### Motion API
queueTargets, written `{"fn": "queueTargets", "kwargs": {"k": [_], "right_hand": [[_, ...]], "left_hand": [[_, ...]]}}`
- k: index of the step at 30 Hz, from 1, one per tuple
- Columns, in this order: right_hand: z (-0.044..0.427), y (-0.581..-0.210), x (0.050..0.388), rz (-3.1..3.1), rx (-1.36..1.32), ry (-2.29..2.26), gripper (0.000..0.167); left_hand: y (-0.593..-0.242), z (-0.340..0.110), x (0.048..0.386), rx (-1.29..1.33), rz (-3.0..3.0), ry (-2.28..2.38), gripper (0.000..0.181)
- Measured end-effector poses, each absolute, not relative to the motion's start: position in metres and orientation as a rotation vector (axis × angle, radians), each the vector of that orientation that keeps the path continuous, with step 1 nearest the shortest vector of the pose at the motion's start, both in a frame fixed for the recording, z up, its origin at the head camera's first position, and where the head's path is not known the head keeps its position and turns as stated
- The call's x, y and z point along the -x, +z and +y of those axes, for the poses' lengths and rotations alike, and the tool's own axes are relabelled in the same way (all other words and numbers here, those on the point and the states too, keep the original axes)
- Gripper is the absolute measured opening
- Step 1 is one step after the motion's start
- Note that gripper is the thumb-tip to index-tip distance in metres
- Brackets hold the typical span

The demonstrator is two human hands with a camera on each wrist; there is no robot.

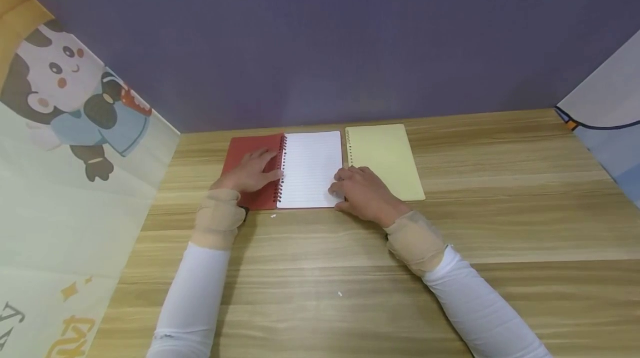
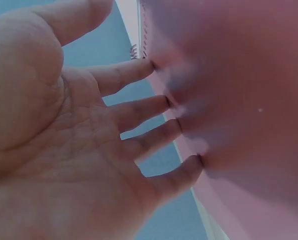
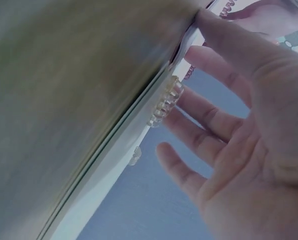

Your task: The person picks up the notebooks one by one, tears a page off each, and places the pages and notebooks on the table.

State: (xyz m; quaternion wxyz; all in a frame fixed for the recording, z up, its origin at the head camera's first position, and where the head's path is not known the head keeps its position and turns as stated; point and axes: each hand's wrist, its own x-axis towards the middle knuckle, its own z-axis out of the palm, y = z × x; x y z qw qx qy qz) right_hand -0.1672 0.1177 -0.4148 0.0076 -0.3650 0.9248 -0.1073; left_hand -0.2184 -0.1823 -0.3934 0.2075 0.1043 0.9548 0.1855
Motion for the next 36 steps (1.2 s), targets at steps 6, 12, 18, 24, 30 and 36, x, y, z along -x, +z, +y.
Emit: {"fn": "queueTargets", "kwargs": {"k": [6, 12, 18, 24, 30, 36], "right_hand": [[0.1189, -0.4138, 0.1664, 2.903, 1.199, -0.307, 0.035], [0.1207, -0.4143, 0.1669, 2.901, 1.245, -0.316, 0.035], [0.1223, -0.4135, 0.1679, 2.898, 1.282, -0.317, 0.034], [0.1223, -0.4126, 0.1679, 2.903, 1.287, -0.304, 0.026], [0.1202, -0.4146, 0.1673, 2.939, 1.276, -0.331, 0.016], [0.1197, -0.4164, 0.1683, 3.029, 1.253, -0.359, 0.02]], "left_hand": [[-0.3907, -0.1815, 0.216, -0.272, 2.666, 0.5, 0.072], [-0.3931, -0.1821, 0.2163, -0.265, 2.674, 0.476, 0.072], [-0.3952, -0.183, 0.2176, -0.271, 2.674, 0.466, 0.072], [-0.3951, -0.1825, 0.2184, -0.26, 2.676, 0.465, 0.072], [-0.3954, -0.1813, 0.2178, -0.249, 2.685, 0.458, 0.071], [-0.395, -0.1794, 0.2172, -0.237, 2.702, 0.453, 0.065]]}}
